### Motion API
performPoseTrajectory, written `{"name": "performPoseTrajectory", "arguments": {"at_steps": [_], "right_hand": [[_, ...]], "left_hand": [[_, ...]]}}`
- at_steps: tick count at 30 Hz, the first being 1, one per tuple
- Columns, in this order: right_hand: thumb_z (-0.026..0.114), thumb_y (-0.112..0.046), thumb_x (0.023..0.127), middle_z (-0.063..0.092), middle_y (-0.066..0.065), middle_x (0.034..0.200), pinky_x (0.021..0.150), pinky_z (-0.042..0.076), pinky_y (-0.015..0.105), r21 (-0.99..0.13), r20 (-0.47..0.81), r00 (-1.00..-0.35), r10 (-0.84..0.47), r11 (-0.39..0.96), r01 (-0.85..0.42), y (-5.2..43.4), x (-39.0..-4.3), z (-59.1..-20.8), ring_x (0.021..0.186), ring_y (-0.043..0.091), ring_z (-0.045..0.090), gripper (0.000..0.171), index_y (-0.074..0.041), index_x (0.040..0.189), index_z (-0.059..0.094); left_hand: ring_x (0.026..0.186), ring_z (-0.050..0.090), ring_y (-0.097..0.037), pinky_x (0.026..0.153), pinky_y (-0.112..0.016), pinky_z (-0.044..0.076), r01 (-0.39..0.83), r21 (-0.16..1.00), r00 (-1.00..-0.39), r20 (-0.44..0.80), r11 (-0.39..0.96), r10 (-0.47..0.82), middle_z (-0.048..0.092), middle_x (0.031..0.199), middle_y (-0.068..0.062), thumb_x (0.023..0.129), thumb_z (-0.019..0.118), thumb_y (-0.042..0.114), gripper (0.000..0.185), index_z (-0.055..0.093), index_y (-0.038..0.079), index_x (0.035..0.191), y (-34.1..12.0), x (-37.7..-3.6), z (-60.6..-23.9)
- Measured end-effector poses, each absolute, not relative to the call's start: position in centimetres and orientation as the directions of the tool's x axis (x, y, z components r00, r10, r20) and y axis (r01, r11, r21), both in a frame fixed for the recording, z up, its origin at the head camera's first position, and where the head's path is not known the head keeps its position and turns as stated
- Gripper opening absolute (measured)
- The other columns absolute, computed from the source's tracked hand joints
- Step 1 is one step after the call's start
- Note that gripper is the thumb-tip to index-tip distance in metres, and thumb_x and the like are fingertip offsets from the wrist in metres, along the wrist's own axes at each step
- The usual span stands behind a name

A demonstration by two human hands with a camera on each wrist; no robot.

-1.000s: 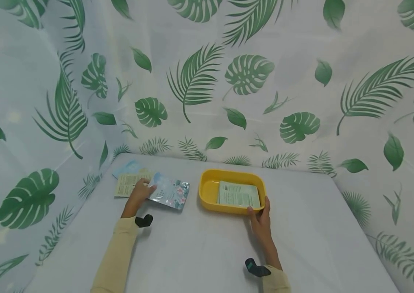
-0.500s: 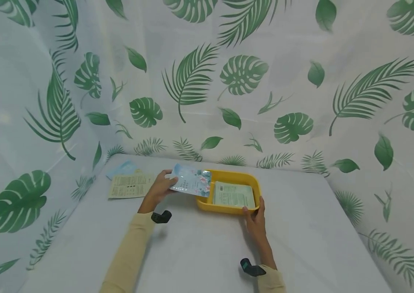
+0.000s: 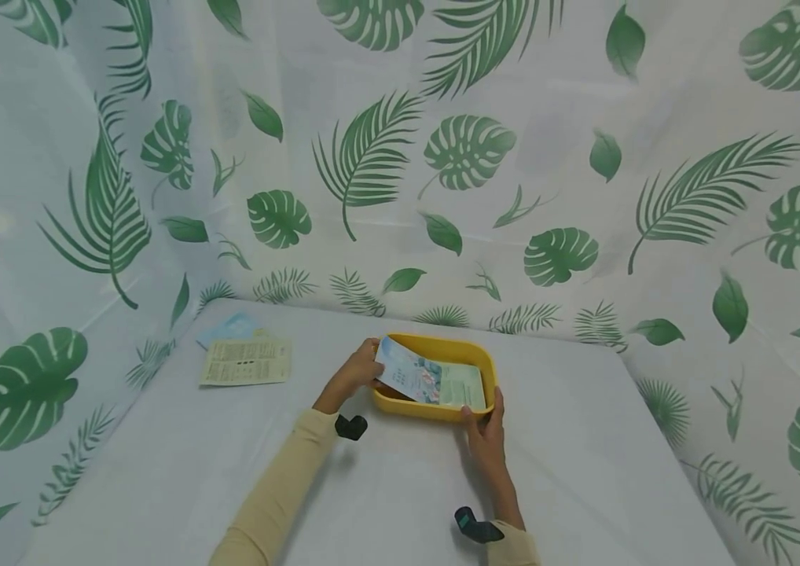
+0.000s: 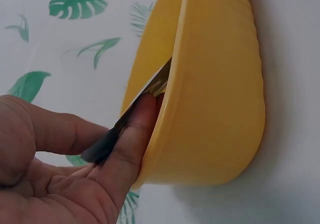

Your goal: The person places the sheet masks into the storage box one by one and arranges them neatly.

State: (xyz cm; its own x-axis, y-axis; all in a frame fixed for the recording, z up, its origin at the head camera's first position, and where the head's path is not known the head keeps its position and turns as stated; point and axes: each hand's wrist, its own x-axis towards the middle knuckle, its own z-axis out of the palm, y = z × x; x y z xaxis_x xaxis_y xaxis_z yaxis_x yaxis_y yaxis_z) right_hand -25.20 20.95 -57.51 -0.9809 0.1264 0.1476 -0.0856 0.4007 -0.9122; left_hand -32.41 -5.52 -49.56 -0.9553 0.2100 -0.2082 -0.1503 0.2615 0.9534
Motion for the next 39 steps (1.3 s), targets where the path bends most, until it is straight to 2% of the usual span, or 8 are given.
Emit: {"name": "performPoseTrajectory", "arguments": {"at_steps": [10, 18, 22, 23, 29, 30, 35, 39], "right_hand": [[0.055, -0.031, 0.100, 0.004, 0.017, 0.164, 0.121, 0.012, 0.051, -0.922, 0.134, -0.980, 0.144, 0.381, -0.070, 20.4, -25.6, -57.1, 0.152, 0.034, 0.005, 0.083, -0.014, 0.157, -0.003], [0.055, -0.030, 0.101, 0.003, 0.016, 0.164, 0.121, 0.013, 0.050, -0.921, 0.114, -0.981, 0.155, 0.388, -0.046, 20.0, -25.6, -57.0, 0.152, 0.033, 0.005, 0.082, -0.016, 0.157, -0.004], [0.054, -0.032, 0.101, 0.002, 0.015, 0.165, 0.121, 0.015, 0.050, -0.920, 0.110, -0.983, 0.144, 0.388, -0.046, 20.0, -25.4, -57.0, 0.152, 0.034, 0.005, 0.083, -0.018, 0.157, -0.005], [0.053, -0.033, 0.101, 0.001, 0.014, 0.165, 0.121, 0.015, 0.050, -0.920, 0.104, -0.984, 0.143, 0.390, -0.040, 20.1, -25.4, -57.0, 0.152, 0.033, 0.005, 0.083, -0.019, 0.157, -0.006], [0.053, -0.037, 0.100, 0.001, 0.012, 0.165, 0.121, 0.016, 0.048, -0.919, 0.080, -0.987, 0.137, 0.394, -0.020, 20.3, -25.1, -57.1, 0.153, 0.031, 0.005, 0.084, -0.022, 0.157, -0.007], [0.053, -0.038, 0.100, 0.001, 0.012, 0.165, 0.121, 0.016, 0.048, -0.919, 0.082, -0.987, 0.136, 0.393, -0.022, 20.3, -25.1, -57.1, 0.153, 0.031, 0.006, 0.084, -0.022, 0.157, -0.007], [0.054, -0.036, 0.100, 0.003, 0.013, 0.165, 0.120, 0.018, 0.048, -0.918, 0.099, -0.986, 0.131, 0.394, -0.040, 20.5, -25.1, -57.4, 0.152, 0.032, 0.008, 0.084, -0.020, 0.157, -0.005], [0.054, -0.030, 0.101, 0.005, 0.016, 0.164, 0.119, 0.020, 0.048, -0.920, 0.130, -0.983, 0.126, 0.386, -0.073, 20.5, -25.0, -57.3, 0.151, 0.034, 0.011, 0.082, -0.017, 0.157, -0.004]], "left_hand": [[0.088, 0.069, -0.022, 0.068, -0.026, 0.056, 0.058, 0.804, -0.955, -0.128, 0.591, 0.267, 0.062, 0.121, -0.024, 0.092, 0.055, -0.003, 0.042, 0.053, -0.006, 0.133, -4.8, -32.9, -48.9], [0.068, 0.062, -0.016, 0.057, -0.023, 0.047, 0.093, 0.660, -0.978, -0.079, 0.745, 0.191, 0.065, 0.084, -0.009, 0.085, 0.066, 0.001, 0.041, 0.059, -0.001, 0.126, -3.7, -32.7, -48.9], [0.064, 0.061, -0.013, 0.057, -0.024, 0.045, 0.117, 0.580, -0.981, -0.061, 0.806, 0.186, 0.067, 0.075, -0.002, 0.085, 0.067, 0.005, 0.035, 0.064, 0.003, 0.120, -3.1, -32.4, -49.4], [0.065, 0.060, -0.013, 0.059, -0.025, 0.045, 0.125, 0.551, -0.980, -0.060, 0.825, 0.189, 0.068, 0.075, 0.000, 0.086, 0.068, 0.007, 0.033, 0.064, 0.004, 0.119, -2.9, -32.4, -49.5], [0.079, 0.058, -0.018, 0.075, -0.035, 0.051, 0.142, 0.395, -0.976, -0.097, 0.908, 0.194, 0.072, 0.104, -0.004, 0.087, 0.071, 0.020, 0.034, 0.066, 0.009, 0.118, -1.8, -32.5, -50.1], [0.079, 0.058, -0.018, 0.074, -0.036, 0.051, 0.142, 0.378, -0.976, -0.099, 0.915, 0.192, 0.071, 0.106, -0.004, 0.086, 0.072, 0.021, 0.034, 0.066, 0.010, 0.117, -1.6, -32.6, -50.2], [0.069, 0.051, -0.015, 0.059, -0.032, 0.044, 0.182, 0.291, -0.974, -0.076, 0.939, 0.212, 0.067, 0.087, 0.000, 0.081, 0.078, 0.021, 0.025, 0.069, 0.013, 0.103, -1.0, -32.7, -50.9], [0.074, 0.057, -0.014, 0.061, -0.033, 0.047, 0.233, 0.265, -0.966, -0.050, 0.936, 0.255, 0.071, 0.097, 0.002, 0.079, 0.079, 0.017, 0.029, 0.071, 0.015, 0.107, -0.7, -32.7, -51.1]]}}
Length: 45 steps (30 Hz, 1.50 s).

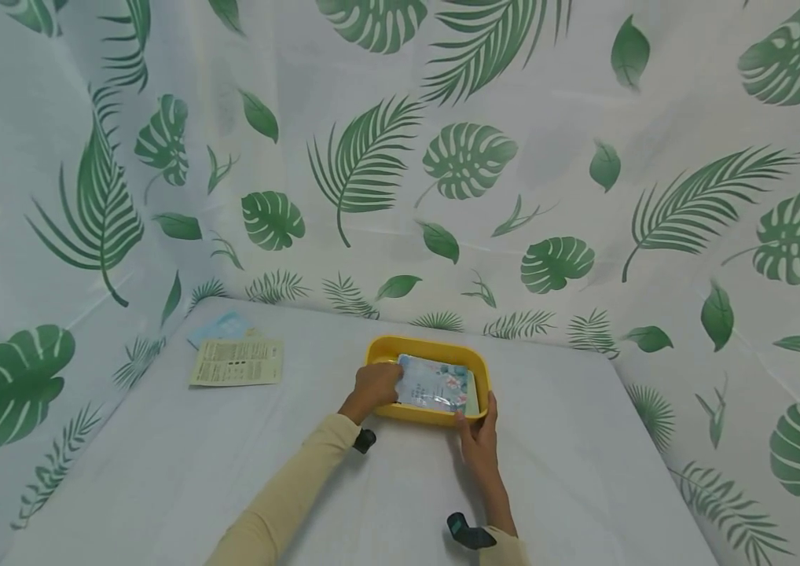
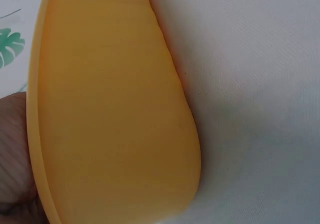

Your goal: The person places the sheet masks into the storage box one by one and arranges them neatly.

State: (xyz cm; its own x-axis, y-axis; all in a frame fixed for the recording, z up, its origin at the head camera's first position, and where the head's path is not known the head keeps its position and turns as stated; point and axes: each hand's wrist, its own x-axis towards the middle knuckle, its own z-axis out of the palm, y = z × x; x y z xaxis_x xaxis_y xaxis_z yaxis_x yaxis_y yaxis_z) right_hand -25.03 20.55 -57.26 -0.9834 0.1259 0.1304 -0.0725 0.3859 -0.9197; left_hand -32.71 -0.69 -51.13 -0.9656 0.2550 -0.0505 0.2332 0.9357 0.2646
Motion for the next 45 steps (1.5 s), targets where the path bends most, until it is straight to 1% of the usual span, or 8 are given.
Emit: {"name": "performPoseTrajectory", "arguments": {"at_steps": [4, 10, 14, 20, 24, 28, 36, 45], "right_hand": [[0.055, -0.028, 0.101, 0.007, 0.017, 0.163, 0.117, 0.021, 0.048, -0.920, 0.144, -0.982, 0.122, 0.382, -0.088, 20.5, -24.9, -57.2, 0.151, 0.035, 0.014, 0.082, -0.017, 0.157, -0.004], [0.056, -0.029, 0.100, 0.006, 0.019, 0.163, 0.119, 0.017, 0.052, -0.916, 0.146, -0.982, 0.120, 0.391, -0.089, 20.5, -24.7, -57.3, 0.151, 0.037, 0.011, 0.084, -0.015, 0.157, -0.004], [0.056, -0.029, 0.100, 0.005, 0.019, 0.163, 0.118, 0.019, 0.051, -0.917, 0.144, -0.982, 0.120, 0.390, -0.086, 20.6, -24.6, -57.3, 0.151, 0.037, 0.012, 0.084, -0.015, 0.157, -0.004], [0.053, -0.033, 0.101, 0.003, 0.014, 0.165, 0.120, 0.018, 0.046, -0.925, 0.111, -0.986, 0.126, 0.376, -0.056, 20.7, -25.0, -57.4, 0.152, 0.031, 0.010, 0.082, -0.020, 0.157, -0.005], [0.053, -0.034, 0.101, 0.004, 0.016, 0.164, 0.120, 0.018, 0.047, -0.928, 0.114, -0.985, 0.127, 0.368, -0.060, 20.7, -25.1, -57.3, 0.152, 0.032, 0.011, 0.082, -0.019, 0.157, -0.005], [0.052, -0.035, 0.101, 0.006, 0.016, 0.164, 0.119, 0.020, 0.047, -0.928, 0.117, -0.985, 0.126, 0.368, -0.063, 20.7, -25.1, -57.2, 0.151, 0.032, 0.014, 0.082, -0.020, 0.157, -0.005], [0.053, -0.032, 0.101, 0.006, 0.017, 0.164, 0.118, 0.022, 0.047, -0.921, 0.121, -0.984, 0.130, 0.384, -0.063, 20.6, -25.1, -57.2, 0.150, 0.034, 0.017, 0.081, -0.018, 0.157, -0.004], [0.053, -0.029, 0.101, 0.005, 0.020, 0.163, 0.117, 0.022, 0.048, -0.926, 0.135, -0.984, 0.118, 0.369, -0.083, 20.6, -25.2, -57.4, 0.150, 0.036, 0.017, 0.081, -0.015, 0.157, -0.005]], "left_hand": [[0.085, 0.063, -0.015, 0.066, -0.036, 0.051, 0.257, 0.278, -0.960, -0.037, 0.926, 0.278, 0.072, 0.112, 0.003, 0.079, 0.078, 0.017, 0.041, 0.069, 0.019, 0.120, -0.7, -32.5, -51.3], [0.068, 0.053, -0.011, 0.054, -0.028, 0.041, 0.299, 0.303, -0.949, -0.007, 0.905, 0.316, 0.068, 0.083, 0.007, 0.085, 0.070, 0.018, 0.035, 0.070, 0.020, 0.120, -1.0, -32.1, -51.6], [0.062, 0.047, -0.009, 0.051, -0.025, 0.036, 0.314, 0.333, -0.946, 0.036, 0.889, 0.321, 0.065, 0.077, 0.008, 0.087, 0.067, 0.020, 0.031, 0.071, 0.019, 0.117, -1.1, -32.0, -51.8], [0.061, 0.049, -0.007, 0.050, -0.023, 0.039, 0.337, 0.366, -0.942, 0.119, 0.868, 0.315, 0.073, 0.089, 0.006, 0.087, 0.067, 0.018, 0.025, 0.073, 0.018, 0.112, -1.0, -31.9, -52.1], [0.057, 0.050, -0.004, 0.047, -0.020, 0.034, 0.363, 0.389, -0.932, 0.154, 0.847, 0.328, 0.075, 0.101, 0.007, 0.089, 0.069, 0.022, 0.021, 0.073, 0.020, 0.110, -1.2, -31.9, -52.2], [0.055, 0.051, -0.005, 0.045, -0.020, 0.032, 0.377, 0.404, -0.926, 0.174, 0.834, 0.334, 0.075, 0.103, 0.008, 0.089, 0.071, 0.024, 0.019, 0.074, 0.021, 0.108, -1.3, -31.8, -52.1], [0.061, 0.052, -0.009, 0.054, -0.029, 0.043, 0.299, 0.330, -0.954, 0.096, 0.895, 0.283, 0.074, 0.084, 0.004, 0.091, 0.064, 0.022, 0.022, 0.074, 0.018, 0.110, -0.8, -31.6, -51.5], [0.058, 0.044, -0.011, 0.054, -0.027, 0.035, 0.339, 0.274, -0.933, -0.026, 0.900, 0.359, 0.070, 0.083, 0.006, 0.097, 0.058, 0.024, 0.028, 0.066, 0.023, 0.124, -1.1, -32.3, -51.5]]}}
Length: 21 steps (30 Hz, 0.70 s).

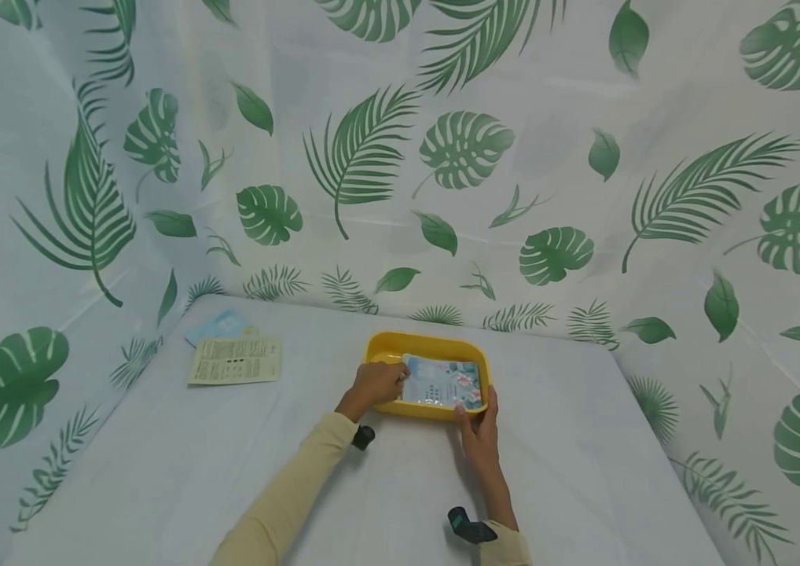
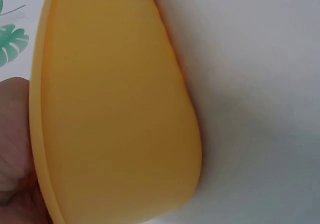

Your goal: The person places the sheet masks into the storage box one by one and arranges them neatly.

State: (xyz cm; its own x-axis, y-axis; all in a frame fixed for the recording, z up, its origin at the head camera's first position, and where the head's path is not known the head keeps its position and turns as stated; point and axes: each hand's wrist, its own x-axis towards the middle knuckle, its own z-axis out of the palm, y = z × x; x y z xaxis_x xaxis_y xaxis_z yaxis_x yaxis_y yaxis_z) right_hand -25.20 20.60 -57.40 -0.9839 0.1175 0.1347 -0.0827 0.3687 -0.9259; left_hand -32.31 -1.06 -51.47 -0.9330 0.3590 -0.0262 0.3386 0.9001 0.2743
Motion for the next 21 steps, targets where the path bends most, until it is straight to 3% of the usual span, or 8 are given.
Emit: {"name": "performPoseTrajectory", "arguments": {"at_steps": [9, 13, 18, 21], "right_hand": [[0.053, -0.031, 0.101, 0.004, 0.017, 0.164, 0.118, 0.022, 0.046, -0.925, 0.101, -0.988, 0.119, 0.377, -0.049, 20.46, -24.89, -56.58, 0.151, 0.034, 0.016, 0.082, -0.019, 0.157, -0.006], [0.053, -0.030, 0.101, 0.004, 0.017, 0.164, 0.118, 0.022, 0.046, -0.923, 0.106, -0.987, 0.117, 0.382, -0.054, 20.54, -25.15, -57.09, 0.151, 0.034, 0.016, 0.082, -0.019, 0.157, -0.007], [0.054, -0.026, 0.101, 0.002, 0.019, 0.164, 0.118, 0.021, 0.049, -0.930, 0.114, -0.987, 0.116, 0.361, -0.065, 20.56, -25.09, -57.04, 0.150, 0.037, 0.014, 0.083, -0.016, 0.157, -0.006], [0.054, -0.028, 0.101, 0.002, 0.018, 0.164, 0.118, 0.021, 0.048, -0.929, 0.111, -0.987, 0.118, 0.366, -0.061, 20.51, -25.06, -57.03, 0.150, 0.036, 0.014, 0.083, -0.017, 0.157, -0.006]], "left_hand": [[0.056, 0.038, -0.012, 0.055, -0.027, 0.030, 0.344, 0.256, -0.922, -0.090, 0.904, 0.376, 0.051, 0.064, 0.005, 0.098, 0.055, 0.023, 0.033, 0.061, 0.024, 0.130, -1.13, -32.81, -51.47], [0.057, 0.040, -0.012, 0.055, -0.027, 0.030, 0.332, 0.244, -0.930, -0.076, 0.911, 0.359, 0.052, 0.065, 0.005, 0.098, 0.056, 0.023, 0.032, 0.061, 0.024, 0.130, -0.98, -32.57, -51.49], [0.064, 0.051, -0.012, 0.057, -0.027, 0.042, 0.343, 0.228, -0.938, 0.027, 0.911, 0.346, 0.072, 0.089, 0.003, 0.095, 0.057, 0.020, 0.031, 0.065, 0.020, 0.124, -0.81, -32.27, -52.07], [0.078, 0.061, -0.011, 0.063, -0.028, 0.050, 0.360, 0.284, -0.933, 0.115, 0.889, 0.341, 0.073, 0.107, 0.002, 0.094, 0.056, 0.017, 0.028, 0.069, 0.017, 0.119, -1.05, -32.15, -52.41]]}}
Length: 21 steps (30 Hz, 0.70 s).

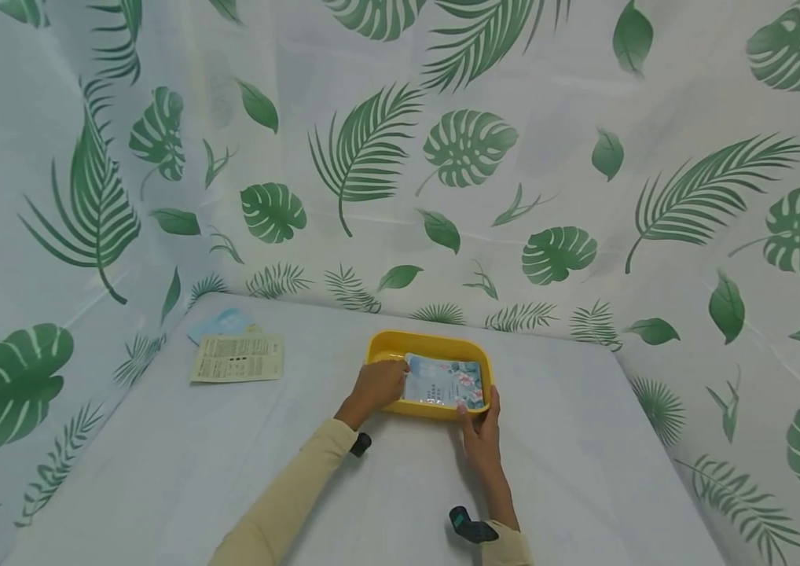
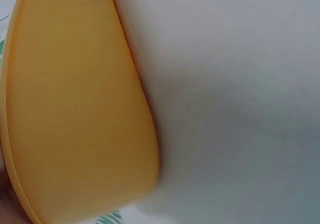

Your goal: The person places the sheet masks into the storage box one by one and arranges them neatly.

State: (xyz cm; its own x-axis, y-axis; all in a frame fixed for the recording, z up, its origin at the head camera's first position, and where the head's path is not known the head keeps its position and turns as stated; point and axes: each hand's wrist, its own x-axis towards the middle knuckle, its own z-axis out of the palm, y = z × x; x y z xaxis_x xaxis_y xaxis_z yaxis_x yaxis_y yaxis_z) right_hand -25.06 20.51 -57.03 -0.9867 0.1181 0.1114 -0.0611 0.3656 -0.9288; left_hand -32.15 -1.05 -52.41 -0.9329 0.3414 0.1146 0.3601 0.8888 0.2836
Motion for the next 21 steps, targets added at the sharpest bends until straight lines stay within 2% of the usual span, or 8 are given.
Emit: {"name": "performPoseTrajectory", "arguments": {"at_steps": [3, 6, 10, 14, 18, 21], "right_hand": [[0.053, -0.033, 0.101, 0.002, 0.016, 0.164, 0.119, 0.020, 0.046, -0.928, 0.109, -0.987, 0.118, 0.368, -0.059, 20.0, -25.2, -57.1, 0.151, 0.033, 0.013, 0.082, -0.021, 0.157, -0.006], [0.054, -0.034, 0.101, 0.003, 0.016, 0.164, 0.119, 0.018, 0.048, -0.929, 0.116, -0.986, 0.119, 0.365, -0.065, 19.7, -25.3, -57.1, 0.151, 0.034, 0.012, 0.083, -0.021, 0.157, -0.006], [0.055, -0.033, 0.100, 0.005, 0.018, 0.164, 0.119, 0.018, 0.050, -0.926, 0.115, -0.985, 0.129, 0.373, -0.059, 19.6, -24.7, -57.3, 0.150, 0.036, 0.014, 0.084, -0.018, 0.157, -0.005], [0.054, -0.034, 0.100, 0.004, 0.019, 0.163, 0.118, 0.019, 0.051, -0.922, 0.091, -0.985, 0.145, 0.385, -0.028, 19.7, -24.0, -57.4, 0.150, 0.037, 0.013, 0.084, -0.017, 0.157, -0.006], [0.054, -0.032, 0.100, 0.003, 0.020, 0.163, 0.118, 0.019, 0.054, -0.919, 0.091, -0.985, 0.148, 0.394, -0.026, 19.8, -23.8, -57.1, 0.150, 0.039, 0.010, 0.084, -0.015, 0.157, -0.006], [0.054, -0.033, 0.101, 0.001, 0.019, 0.164, 0.119, 0.016, 0.053, -0.915, 0.097, -0.986, 0.138, 0.403, -0.034, 19.8, -24.0, -56.8, 0.151, 0.038, 0.006, 0.084, -0.016, 0.157, -0.007]], "left_hand": [[0.090, 0.064, -0.012, 0.073, -0.029, 0.053, 0.396, 0.370, -0.918, 0.191, 0.840, 0.348, 0.072, 0.112, 0.001, 0.095, 0.055, 0.016, 0.023, 0.070, 0.014, 0.113, -2.0, -32.1, -52.4], [0.090, 0.064, -0.011, 0.078, -0.028, 0.053, 0.453, 0.437, -0.891, 0.240, 0.777, 0.385, 0.072, 0.107, 0.000, 0.096, 0.058, 0.016, 0.019, 0.071, 0.013, 0.109, -2.9, -31.8, -52.5], [0.083, 0.063, -0.010, 0.074, -0.023, 0.052, 0.516, 0.547, -0.853, 0.252, 0.660, 0.458, 0.071, 0.102, -0.002, 0.095, 0.061, 0.014, 0.015, 0.070, 0.009, 0.106, -3.9, -30.9, -52.6], [0.082, 0.067, -0.017, 0.072, -0.020, 0.052, 0.520, 0.705, -0.827, 0.273, 0.483, 0.491, 0.071, 0.103, -0.010, 0.097, 0.058, 0.011, 0.017, 0.069, 0.002, 0.107, -4.4, -30.0, -52.7], [0.078, 0.068, -0.021, 0.069, -0.022, 0.055, 0.431, 0.849, -0.866, 0.294, 0.306, 0.404, 0.070, 0.103, -0.019, 0.100, 0.054, 0.011, 0.020, 0.067, -0.002, 0.108, -5.6, -29.6, -52.8], [0.075, 0.067, -0.019, 0.066, -0.025, 0.057, 0.381, 0.888, -0.907, 0.306, 0.255, 0.289, 0.070, 0.100, -0.020, 0.100, 0.054, 0.010, 0.019, 0.066, -0.002, 0.108, -7.4, -29.9, -52.6]]}}
